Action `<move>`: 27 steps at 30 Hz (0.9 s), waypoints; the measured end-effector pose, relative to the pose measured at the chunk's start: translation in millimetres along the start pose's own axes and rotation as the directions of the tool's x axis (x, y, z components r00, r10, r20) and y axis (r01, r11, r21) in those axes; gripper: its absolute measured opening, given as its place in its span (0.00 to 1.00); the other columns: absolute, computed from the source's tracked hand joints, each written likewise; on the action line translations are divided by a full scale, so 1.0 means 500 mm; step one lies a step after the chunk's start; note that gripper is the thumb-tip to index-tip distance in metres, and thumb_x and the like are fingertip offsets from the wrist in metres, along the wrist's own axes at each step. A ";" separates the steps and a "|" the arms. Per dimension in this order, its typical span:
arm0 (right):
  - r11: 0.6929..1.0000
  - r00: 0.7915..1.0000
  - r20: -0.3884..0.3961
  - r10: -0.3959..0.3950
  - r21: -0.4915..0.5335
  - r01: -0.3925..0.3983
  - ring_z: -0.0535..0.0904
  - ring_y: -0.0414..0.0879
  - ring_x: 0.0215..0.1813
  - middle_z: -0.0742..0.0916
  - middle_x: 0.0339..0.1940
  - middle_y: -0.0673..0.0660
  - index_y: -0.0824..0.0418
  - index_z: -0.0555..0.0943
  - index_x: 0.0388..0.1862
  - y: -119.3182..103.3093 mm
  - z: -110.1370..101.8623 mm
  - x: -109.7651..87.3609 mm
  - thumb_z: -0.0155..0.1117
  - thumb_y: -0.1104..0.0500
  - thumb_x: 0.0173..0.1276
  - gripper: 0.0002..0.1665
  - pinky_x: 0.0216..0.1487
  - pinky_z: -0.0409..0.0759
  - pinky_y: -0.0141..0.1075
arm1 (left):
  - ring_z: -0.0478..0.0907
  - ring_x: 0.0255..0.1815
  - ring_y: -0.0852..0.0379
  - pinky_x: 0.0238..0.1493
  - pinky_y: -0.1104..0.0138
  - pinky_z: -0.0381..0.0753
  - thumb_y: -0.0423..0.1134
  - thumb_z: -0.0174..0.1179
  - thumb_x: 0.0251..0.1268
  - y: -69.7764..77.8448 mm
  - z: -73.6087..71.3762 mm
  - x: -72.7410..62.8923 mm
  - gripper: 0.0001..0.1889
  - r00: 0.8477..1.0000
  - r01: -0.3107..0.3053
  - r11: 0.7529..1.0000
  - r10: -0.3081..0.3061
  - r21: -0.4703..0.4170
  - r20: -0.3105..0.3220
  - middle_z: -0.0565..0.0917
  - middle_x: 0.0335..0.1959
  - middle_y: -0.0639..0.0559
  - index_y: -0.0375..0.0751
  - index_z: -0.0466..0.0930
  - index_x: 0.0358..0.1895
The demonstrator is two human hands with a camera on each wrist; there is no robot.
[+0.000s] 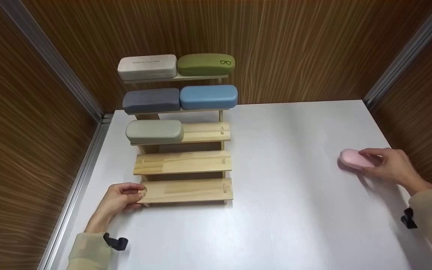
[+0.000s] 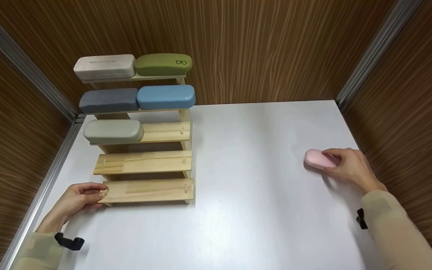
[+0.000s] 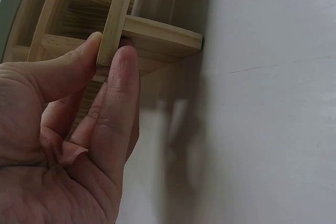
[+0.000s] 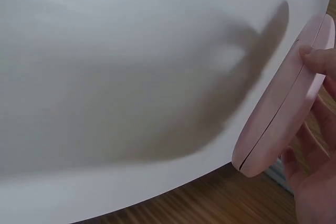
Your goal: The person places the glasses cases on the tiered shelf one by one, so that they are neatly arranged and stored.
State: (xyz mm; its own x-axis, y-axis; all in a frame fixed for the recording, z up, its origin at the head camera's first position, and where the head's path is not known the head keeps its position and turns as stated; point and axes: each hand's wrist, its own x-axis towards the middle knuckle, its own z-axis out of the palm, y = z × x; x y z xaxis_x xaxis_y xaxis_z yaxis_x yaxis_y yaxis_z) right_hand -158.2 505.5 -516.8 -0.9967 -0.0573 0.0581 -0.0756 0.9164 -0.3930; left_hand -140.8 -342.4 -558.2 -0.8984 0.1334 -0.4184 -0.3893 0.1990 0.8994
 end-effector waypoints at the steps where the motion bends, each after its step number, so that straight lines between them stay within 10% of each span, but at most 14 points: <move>1: 1.000 1.000 -0.007 -0.018 0.002 0.018 0.65 0.14 0.45 0.94 0.59 0.70 0.58 0.92 0.64 -0.008 0.000 0.003 0.90 0.56 0.60 0.32 0.43 0.66 0.17 | 0.91 0.40 0.67 0.43 0.69 0.98 0.27 0.72 0.74 0.000 0.000 0.000 0.16 1.000 0.000 1.000 0.000 -0.001 0.001 0.95 0.44 0.60 0.28 0.89 0.61; 13: 0.973 0.964 -0.127 -0.232 -0.021 0.231 0.68 0.13 0.48 0.97 0.52 0.62 0.55 0.95 0.58 -0.102 0.002 0.037 0.94 0.62 0.52 0.32 0.47 0.68 0.14 | 0.90 0.40 0.66 0.44 0.67 0.99 0.26 0.73 0.73 -0.003 0.000 -0.002 0.13 1.000 0.001 1.000 -0.002 -0.016 -0.006 0.94 0.43 0.62 0.35 0.92 0.57; 27: 0.900 0.876 -0.224 -0.427 -0.012 0.436 0.84 0.39 0.43 0.98 0.48 0.59 0.57 0.96 0.52 -0.203 0.030 0.069 0.95 0.64 0.45 0.31 0.42 0.72 0.18 | 0.91 0.42 0.68 0.45 0.68 0.99 0.27 0.72 0.74 -0.001 -0.003 -0.001 0.13 1.000 -0.012 1.000 0.012 -0.028 0.008 0.95 0.43 0.62 0.33 0.92 0.58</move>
State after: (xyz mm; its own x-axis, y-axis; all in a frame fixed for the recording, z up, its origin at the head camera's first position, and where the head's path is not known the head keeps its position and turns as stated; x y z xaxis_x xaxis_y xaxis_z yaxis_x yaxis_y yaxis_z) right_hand -185.3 404.3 -488.8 -0.8341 -0.3530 0.4240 -0.5018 0.8047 -0.3173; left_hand -140.4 -344.1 -557.9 -0.9015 0.1433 -0.4083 -0.3841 0.1697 0.9076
